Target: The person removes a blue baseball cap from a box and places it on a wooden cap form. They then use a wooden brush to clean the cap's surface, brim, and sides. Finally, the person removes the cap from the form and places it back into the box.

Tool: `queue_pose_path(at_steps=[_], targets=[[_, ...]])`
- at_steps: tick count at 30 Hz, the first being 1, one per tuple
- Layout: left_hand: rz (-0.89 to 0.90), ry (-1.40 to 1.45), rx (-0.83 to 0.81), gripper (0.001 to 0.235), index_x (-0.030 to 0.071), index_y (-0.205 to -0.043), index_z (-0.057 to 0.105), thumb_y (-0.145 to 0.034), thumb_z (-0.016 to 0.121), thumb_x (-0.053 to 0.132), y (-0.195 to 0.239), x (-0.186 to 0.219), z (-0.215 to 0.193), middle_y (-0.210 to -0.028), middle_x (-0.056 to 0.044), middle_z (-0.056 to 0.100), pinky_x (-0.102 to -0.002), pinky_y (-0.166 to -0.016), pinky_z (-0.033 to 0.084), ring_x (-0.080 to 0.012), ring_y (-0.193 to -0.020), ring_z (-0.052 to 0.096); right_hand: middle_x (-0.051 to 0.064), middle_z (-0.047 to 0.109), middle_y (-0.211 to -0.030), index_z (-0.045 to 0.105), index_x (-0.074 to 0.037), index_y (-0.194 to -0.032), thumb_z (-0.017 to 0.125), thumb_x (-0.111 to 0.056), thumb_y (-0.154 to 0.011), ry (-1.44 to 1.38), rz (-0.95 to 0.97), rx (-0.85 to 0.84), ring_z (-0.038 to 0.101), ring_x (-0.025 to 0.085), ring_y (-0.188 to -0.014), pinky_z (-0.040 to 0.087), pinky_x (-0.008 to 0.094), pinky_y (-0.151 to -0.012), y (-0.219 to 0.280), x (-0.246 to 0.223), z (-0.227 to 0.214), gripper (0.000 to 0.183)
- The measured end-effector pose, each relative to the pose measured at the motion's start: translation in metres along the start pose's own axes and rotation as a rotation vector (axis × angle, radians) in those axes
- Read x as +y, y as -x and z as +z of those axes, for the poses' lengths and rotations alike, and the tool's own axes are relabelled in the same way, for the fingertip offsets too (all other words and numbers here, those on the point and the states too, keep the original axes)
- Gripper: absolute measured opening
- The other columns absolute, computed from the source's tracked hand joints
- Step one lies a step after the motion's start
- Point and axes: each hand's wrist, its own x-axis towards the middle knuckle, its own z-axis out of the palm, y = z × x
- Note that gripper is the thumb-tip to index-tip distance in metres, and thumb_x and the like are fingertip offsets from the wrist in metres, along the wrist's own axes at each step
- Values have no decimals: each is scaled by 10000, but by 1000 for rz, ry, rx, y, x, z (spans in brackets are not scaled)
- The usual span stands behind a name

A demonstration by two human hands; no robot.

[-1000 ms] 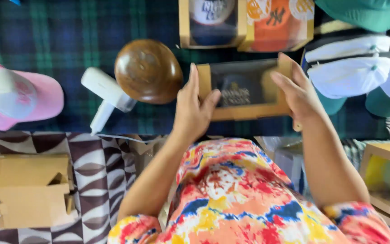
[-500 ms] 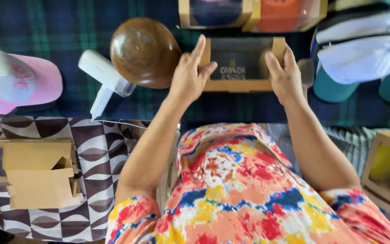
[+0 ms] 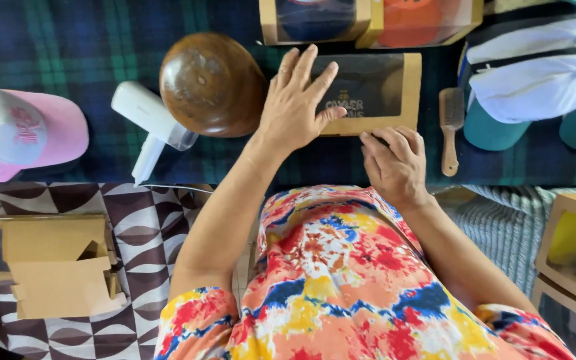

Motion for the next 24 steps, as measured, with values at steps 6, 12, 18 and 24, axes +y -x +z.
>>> queue_pose_path(at_steps=[6,12,18,24], targets=[[-11,-7,-31,720,199,-1589,436,-1051,589,652,0,0,-1,-1653,-157,243,-585,-1149,414,-412,-1530,222,40,648,-1172,767,-115,-1161,822,-51,-990,73,-30,24,577,269,-1018,439,415,-838,0,3,6,191],[-15,-2,-38,725,199,-1593,428,-1050,571,658,-1,0,0,-1653,-168,245,-583,-1180,384,-426,-1529,228,56,554,-1108,728,-98,-1070,819,-76,-975,78,71,1,522,304,-1050,411,436,-888,4,-3,15,134],[16,-8,14,725,179,-1578,463,-1046,605,652,1,-1,1,-1639,-174,261,-586,-1151,428,-447,-1507,272,39,689,-1079,735,-83,-927,771,-66,-979,18,35,26,569,291,-1134,391,425,-951,5,-6,9,66],[22,-32,11,732,166,-1581,457,-1052,597,652,0,0,-3,-1640,-183,258,-583,-1125,448,-451,-1502,280,-20,759,-962,729,-141,-939,773,-58,-981,79,17,25,582,250,-1080,317,418,-954,3,-4,7,104]])
